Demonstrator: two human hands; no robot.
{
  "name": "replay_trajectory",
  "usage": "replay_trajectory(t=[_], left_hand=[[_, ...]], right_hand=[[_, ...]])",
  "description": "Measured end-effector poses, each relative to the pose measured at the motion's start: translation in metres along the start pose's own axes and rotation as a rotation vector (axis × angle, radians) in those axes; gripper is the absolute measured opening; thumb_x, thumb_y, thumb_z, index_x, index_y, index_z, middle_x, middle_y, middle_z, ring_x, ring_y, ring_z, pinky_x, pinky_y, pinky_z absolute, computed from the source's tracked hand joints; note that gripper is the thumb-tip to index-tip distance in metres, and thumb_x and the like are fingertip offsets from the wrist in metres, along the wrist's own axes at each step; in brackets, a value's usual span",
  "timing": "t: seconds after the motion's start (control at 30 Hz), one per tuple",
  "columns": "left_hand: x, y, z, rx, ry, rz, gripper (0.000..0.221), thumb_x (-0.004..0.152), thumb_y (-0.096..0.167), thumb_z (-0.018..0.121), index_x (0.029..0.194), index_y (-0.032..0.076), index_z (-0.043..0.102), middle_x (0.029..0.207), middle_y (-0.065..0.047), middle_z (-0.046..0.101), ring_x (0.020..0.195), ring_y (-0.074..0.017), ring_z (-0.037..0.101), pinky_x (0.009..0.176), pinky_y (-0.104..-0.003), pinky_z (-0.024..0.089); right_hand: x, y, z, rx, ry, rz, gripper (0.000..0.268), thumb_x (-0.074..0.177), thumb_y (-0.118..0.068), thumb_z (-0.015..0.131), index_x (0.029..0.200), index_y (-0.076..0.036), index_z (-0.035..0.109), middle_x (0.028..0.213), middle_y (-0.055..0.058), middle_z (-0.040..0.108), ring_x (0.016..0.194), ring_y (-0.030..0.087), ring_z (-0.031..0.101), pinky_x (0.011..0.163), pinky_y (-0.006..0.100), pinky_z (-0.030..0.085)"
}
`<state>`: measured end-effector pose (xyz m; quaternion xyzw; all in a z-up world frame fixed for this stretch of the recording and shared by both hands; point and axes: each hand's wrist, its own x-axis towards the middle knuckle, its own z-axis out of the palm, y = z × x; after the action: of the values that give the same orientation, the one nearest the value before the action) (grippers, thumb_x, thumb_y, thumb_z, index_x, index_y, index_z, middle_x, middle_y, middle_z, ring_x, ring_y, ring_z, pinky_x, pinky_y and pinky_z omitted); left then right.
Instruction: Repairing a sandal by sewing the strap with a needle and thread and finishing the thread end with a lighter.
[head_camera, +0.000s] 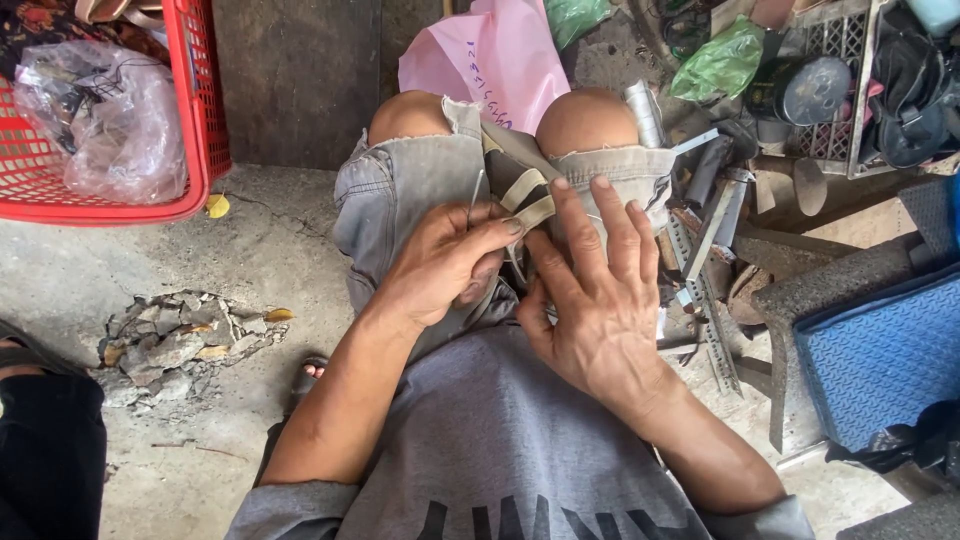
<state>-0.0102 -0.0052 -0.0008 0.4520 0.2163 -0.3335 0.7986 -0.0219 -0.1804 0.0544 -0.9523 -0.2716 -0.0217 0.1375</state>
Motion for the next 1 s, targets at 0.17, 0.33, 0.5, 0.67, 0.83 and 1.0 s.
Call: replay_trajectory(t=[0.17,0.33,0.5,0.67,0.83,1.0], left_hand=[[-0.004,-0.001,0.000,0.051,-0.064,0.056,0.020,0.103,0.020,0.062,0.084,0.014,0.062,0.052,0.008,0.033,0.040,-0.0008,0.029,0.034,-0.020,0.019],[-0.003,-0.001,-0.013,0.157,-0.085,0.116,0.022,0.106,0.013,0.056,0.084,0.015,0.058,0.063,0.009,0.037,0.052,-0.0005,0.033,0.044,-0.020,0.023],[-0.005,0.006,-0.020,0.551,0.093,0.292,0.014,0.101,0.011,0.063,0.106,0.009,0.075,0.088,0.002,0.073,0.062,-0.0059,0.056,0.057,-0.021,0.051],[-0.002,-0.001,-0.016,0.731,0.075,0.466,0.019,0.100,0.009,0.053,0.109,0.004,0.069,0.105,-0.005,0.076,0.093,-0.0155,0.073,0.085,-0.028,0.057],[-0.005,-0.007,-0.011,0.812,0.072,0.455,0.018,0.101,0.006,0.055,0.113,0.006,0.069,0.097,-0.003,0.077,0.051,-0.0060,0.050,0.045,-0.024,0.044],[-0.006,-0.001,-0.001,0.808,-0.016,0.216,0.023,0.098,0.010,0.051,0.104,0.015,0.073,0.074,0.003,0.071,0.041,-0.0062,0.035,0.041,-0.028,0.030]], right_hand=[[0.003,0.014,0.000,0.050,-0.166,-0.072,0.027,0.091,-0.024,0.063,0.112,-0.008,0.070,0.165,0.021,0.035,0.153,0.050,0.026,0.127,0.063,0.019],[0.009,0.025,0.009,0.188,-0.062,-0.196,0.010,0.091,-0.016,0.068,0.089,-0.006,0.066,0.145,0.019,0.055,0.142,0.045,0.041,0.121,0.067,0.027],[-0.013,0.042,0.020,0.094,0.075,-0.313,0.020,0.092,-0.015,0.085,0.105,-0.008,0.072,0.111,0.006,0.057,0.110,0.026,0.050,0.113,0.057,0.043],[-0.003,0.049,0.002,0.024,-0.022,-0.502,0.005,0.100,-0.007,0.076,0.100,-0.003,0.073,0.111,0.008,0.069,0.119,0.031,0.061,0.116,0.060,0.037],[-0.003,0.052,-0.001,-0.082,-0.088,-0.524,0.011,0.100,-0.016,0.072,0.107,-0.008,0.075,0.121,0.006,0.074,0.140,0.048,0.049,0.121,0.064,0.032],[0.005,0.048,-0.001,-0.156,-0.101,-0.486,0.020,0.101,-0.020,0.064,0.112,-0.006,0.073,0.135,0.012,0.071,0.141,0.051,0.044,0.121,0.061,0.034]])
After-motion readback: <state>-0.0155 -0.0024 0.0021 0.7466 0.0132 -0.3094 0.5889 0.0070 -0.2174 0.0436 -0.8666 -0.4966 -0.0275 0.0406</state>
